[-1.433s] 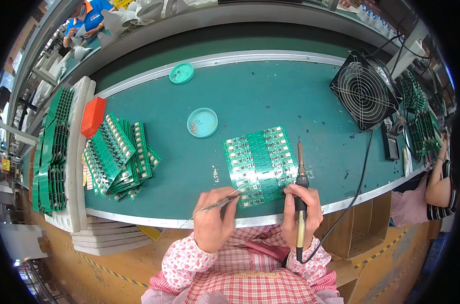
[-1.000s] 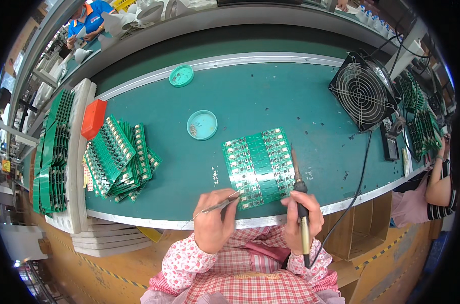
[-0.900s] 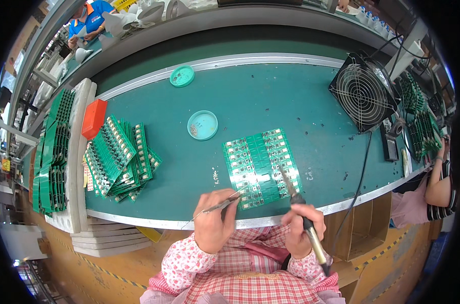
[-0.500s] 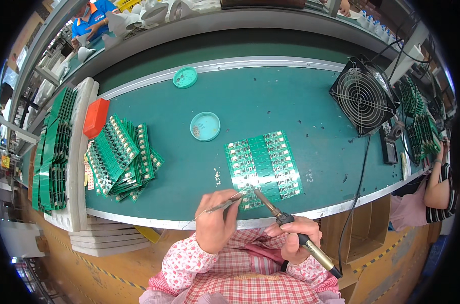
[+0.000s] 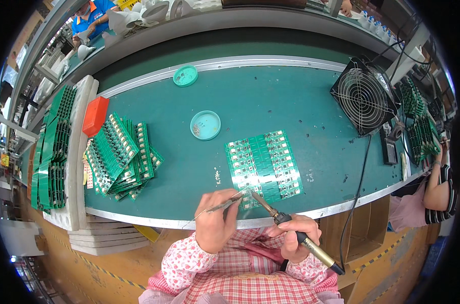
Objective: The person solders components onto a circuit board using a soldering iron and solder wire.
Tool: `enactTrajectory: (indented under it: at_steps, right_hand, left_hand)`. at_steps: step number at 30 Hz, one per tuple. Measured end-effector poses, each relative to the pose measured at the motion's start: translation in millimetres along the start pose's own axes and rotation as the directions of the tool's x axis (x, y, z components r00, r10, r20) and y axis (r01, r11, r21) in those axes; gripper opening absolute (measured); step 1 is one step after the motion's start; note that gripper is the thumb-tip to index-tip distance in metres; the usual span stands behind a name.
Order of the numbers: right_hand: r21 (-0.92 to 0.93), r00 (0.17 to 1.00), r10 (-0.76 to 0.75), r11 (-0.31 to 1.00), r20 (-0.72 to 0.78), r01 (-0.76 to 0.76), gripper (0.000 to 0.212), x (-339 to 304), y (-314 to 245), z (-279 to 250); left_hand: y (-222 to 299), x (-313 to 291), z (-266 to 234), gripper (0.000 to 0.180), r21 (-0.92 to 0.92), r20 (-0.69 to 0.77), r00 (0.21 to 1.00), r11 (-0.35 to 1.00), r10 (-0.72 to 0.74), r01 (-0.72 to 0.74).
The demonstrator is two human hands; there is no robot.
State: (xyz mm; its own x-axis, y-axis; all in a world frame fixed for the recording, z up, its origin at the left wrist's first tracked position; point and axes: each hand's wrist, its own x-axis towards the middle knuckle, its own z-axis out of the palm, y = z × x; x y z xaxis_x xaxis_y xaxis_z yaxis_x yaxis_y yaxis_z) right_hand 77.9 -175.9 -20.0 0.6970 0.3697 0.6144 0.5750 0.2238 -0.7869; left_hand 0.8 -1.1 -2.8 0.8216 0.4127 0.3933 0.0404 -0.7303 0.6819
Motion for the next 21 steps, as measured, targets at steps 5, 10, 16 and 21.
enactTrajectory:
  at_steps: [5,10,16,21]
  right_hand:
    - [-0.042,0.99,0.133,0.99,0.034,-0.132,0.011,4.5,-5.2,-3.2]
    - [-0.113,0.983,0.166,0.981,0.078,-0.157,0.008,6.1,-3.4,-2.8]
    - [-0.13,0.981,0.169,0.979,0.099,-0.156,0.005,6.4,0.0,-1.4]
    - [-0.094,0.984,0.075,0.994,0.162,-0.06,0.007,7.2,3.3,-3.8]
  left_hand:
    - [1.1,0.8,-0.8,0.024,-0.007,0.001,1.0,1.0,-0.003,0.003]
    - [0.8,0.4,-0.9,0.023,-0.012,-0.008,1.0,1.0,-0.002,0.002]
    - [1.3,1.1,-0.9,0.022,-0.02,-0.003,1.0,1.0,-0.001,0.001]
    - [-0.8,0.8,-1.0,0.022,-0.016,0.001,1.0,1.0,0.003,-0.003]
